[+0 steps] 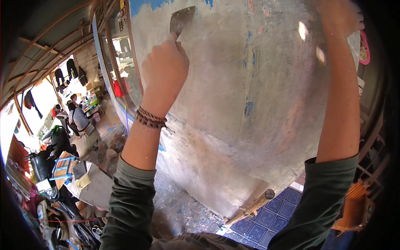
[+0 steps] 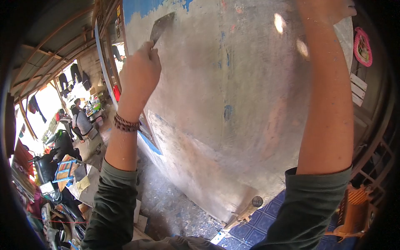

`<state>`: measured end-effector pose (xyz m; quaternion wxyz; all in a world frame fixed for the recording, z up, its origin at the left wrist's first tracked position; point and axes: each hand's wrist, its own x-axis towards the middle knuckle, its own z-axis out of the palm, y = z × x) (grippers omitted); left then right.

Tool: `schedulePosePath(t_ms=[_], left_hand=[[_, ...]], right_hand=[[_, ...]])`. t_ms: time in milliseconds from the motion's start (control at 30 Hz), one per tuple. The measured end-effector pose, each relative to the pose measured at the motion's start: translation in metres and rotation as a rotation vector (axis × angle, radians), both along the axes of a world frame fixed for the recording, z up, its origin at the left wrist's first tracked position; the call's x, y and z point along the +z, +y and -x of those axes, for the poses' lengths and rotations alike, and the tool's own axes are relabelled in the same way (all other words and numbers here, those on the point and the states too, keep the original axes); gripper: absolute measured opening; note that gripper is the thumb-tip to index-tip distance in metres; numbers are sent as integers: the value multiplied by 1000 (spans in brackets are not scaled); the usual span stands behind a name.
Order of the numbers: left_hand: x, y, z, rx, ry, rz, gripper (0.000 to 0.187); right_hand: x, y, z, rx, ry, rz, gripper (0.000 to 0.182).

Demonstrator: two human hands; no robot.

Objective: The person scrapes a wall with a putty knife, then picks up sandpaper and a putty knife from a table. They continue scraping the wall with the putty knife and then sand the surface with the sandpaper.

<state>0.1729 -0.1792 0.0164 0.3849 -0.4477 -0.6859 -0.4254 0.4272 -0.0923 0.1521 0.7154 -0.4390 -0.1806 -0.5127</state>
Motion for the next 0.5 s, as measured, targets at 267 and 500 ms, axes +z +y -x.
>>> schedulePosePath(t_ms=[267, 500], left_hand=[[-1, -1, 0, -16, 77, -33, 24], [-2, 4, -1, 1, 68, -43, 22]], right_hand=[[2, 2, -1, 15, -4, -32, 43], [2, 5, -4, 22, -35, -85, 43]])
